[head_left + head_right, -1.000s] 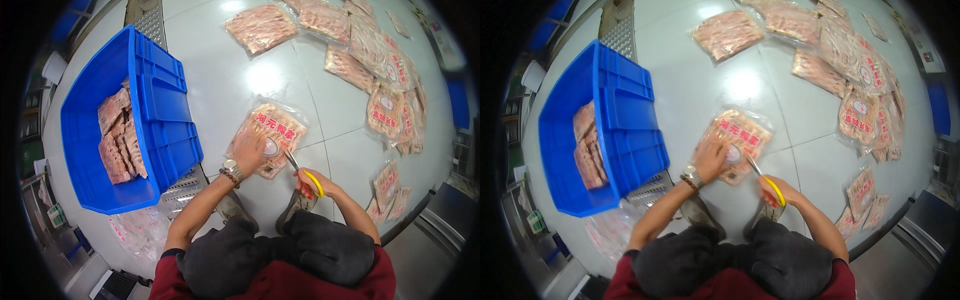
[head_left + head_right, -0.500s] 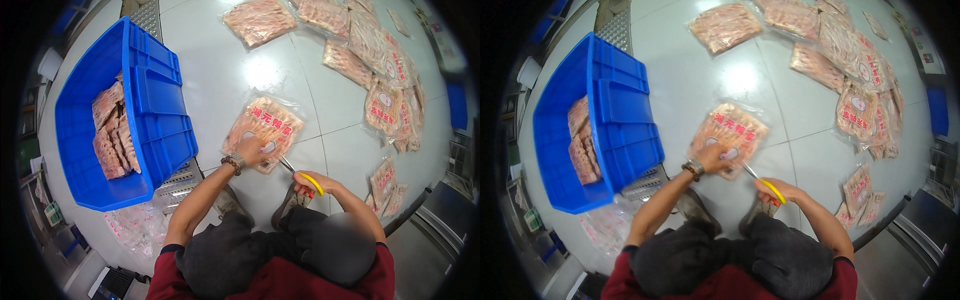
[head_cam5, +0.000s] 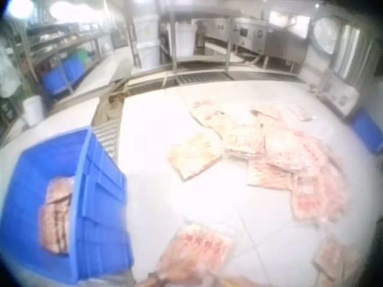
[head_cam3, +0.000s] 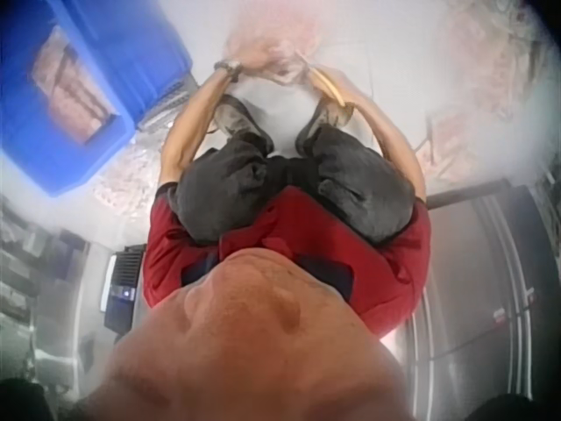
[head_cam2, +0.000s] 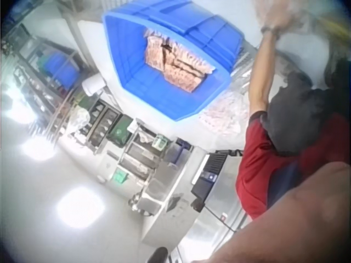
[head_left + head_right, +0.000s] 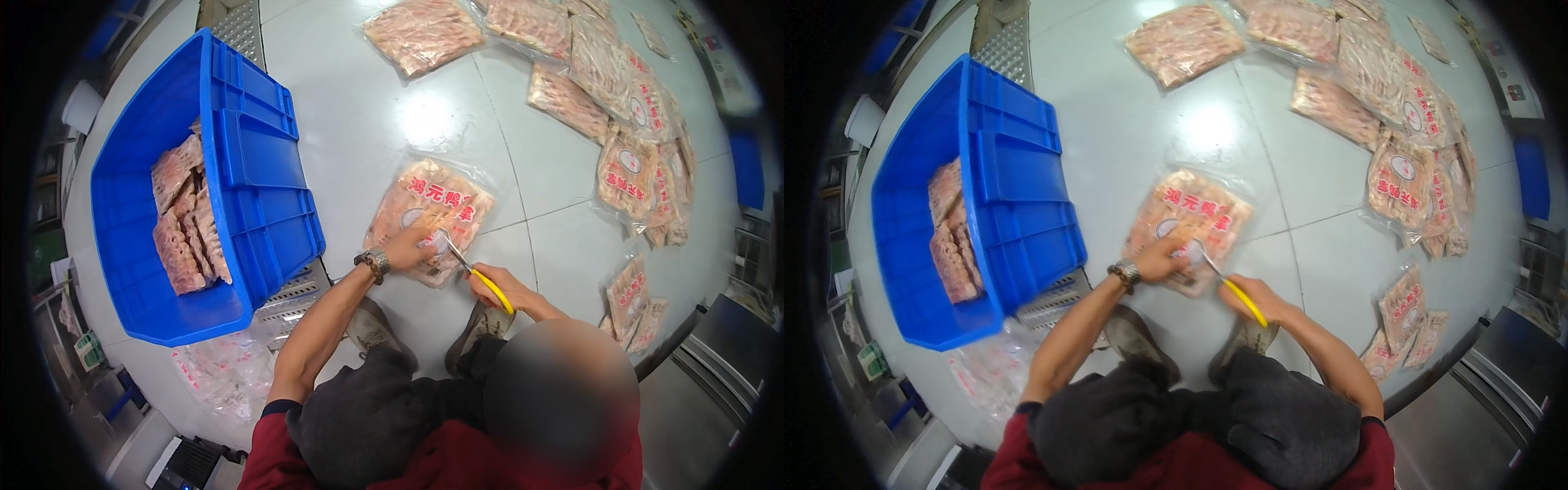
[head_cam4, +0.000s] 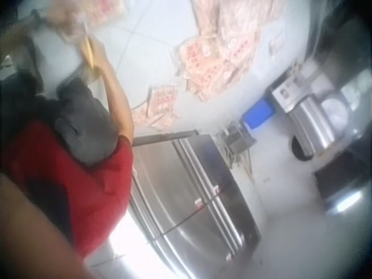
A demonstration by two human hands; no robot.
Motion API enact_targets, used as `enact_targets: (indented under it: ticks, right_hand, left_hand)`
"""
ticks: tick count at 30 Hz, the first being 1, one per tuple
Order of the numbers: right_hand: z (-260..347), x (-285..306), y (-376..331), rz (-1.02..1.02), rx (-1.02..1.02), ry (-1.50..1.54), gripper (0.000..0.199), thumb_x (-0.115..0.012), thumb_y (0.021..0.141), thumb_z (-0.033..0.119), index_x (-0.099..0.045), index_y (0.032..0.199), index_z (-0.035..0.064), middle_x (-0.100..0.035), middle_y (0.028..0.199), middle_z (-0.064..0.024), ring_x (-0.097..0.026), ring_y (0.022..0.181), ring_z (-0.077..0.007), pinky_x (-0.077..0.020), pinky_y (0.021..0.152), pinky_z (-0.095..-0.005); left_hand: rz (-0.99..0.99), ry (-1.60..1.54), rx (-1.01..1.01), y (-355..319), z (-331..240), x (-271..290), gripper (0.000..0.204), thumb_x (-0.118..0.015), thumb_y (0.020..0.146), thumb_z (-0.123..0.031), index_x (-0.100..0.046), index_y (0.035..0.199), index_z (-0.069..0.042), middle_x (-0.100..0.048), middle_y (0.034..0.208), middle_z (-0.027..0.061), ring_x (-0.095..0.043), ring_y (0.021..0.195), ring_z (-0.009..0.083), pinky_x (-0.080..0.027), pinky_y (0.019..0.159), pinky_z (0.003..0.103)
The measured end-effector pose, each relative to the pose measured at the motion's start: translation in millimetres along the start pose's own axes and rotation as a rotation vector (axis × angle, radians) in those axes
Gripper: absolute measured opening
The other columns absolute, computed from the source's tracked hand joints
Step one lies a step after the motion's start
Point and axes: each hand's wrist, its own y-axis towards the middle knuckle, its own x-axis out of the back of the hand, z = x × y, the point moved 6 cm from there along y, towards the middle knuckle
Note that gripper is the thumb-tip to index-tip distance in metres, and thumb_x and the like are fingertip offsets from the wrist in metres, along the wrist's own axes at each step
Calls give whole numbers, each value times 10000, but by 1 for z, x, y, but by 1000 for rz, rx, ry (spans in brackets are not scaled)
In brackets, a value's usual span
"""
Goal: The person uses yellow-handled scissors to cut open vacuum-sealed packages of raw meat. After opening each package, the person removes the meat and places it into a blue plastic crate, discarding the empty plastic packaging.
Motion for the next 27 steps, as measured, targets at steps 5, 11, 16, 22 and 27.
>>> enact_targets:
  ticks: [5,11,16,22,27]
  right_hand:
    - [43,5,35,-121,171,-113,354,-671,954,350,-599,1164,74,-654,870,-141,-620,741,-241,-504,715,-365]
    - [49,9,22,-386,310,-56,395,-610,998,399,-578,1165,43,-624,836,-94,-596,739,-174,-495,695,-317]
    - [43,72,22,-707,221,259,454,-633,986,416,-568,1203,22,-641,808,-108,-628,700,-183,-514,651,-320]
    - [3,91,1,-672,-174,-722,393,-684,920,299,-573,1199,46,-681,960,-182,-662,767,-359,-544,702,-471]
    - [84,27,-12,-778,574,-1093,528,-664,802,108,-565,1319,63,-657,1177,-194,-630,1119,-378,-502,975,-473]
  left_hand:
    - [-93,134,-119,0,5,2,498,-676,924,-325,-586,1266,26,-701,1099,151,-671,1047,235,-527,885,362]
    - [-59,370,-316,-4,-25,-11,477,-698,904,-371,-622,1211,-14,-631,1218,219,-657,975,337,-516,863,424]
    - [-149,465,-149,-10,-6,-33,311,-642,915,-305,-666,1046,-24,-700,981,187,-659,941,371,-502,866,477]
    - [-458,257,-280,-49,-33,-16,175,-633,899,-189,-641,971,-29,-653,939,181,-630,914,372,-492,795,470]
    - [-539,234,-413,-75,-82,-9,101,-646,845,-57,-614,935,-25,-622,902,172,-611,895,375,-482,765,465]
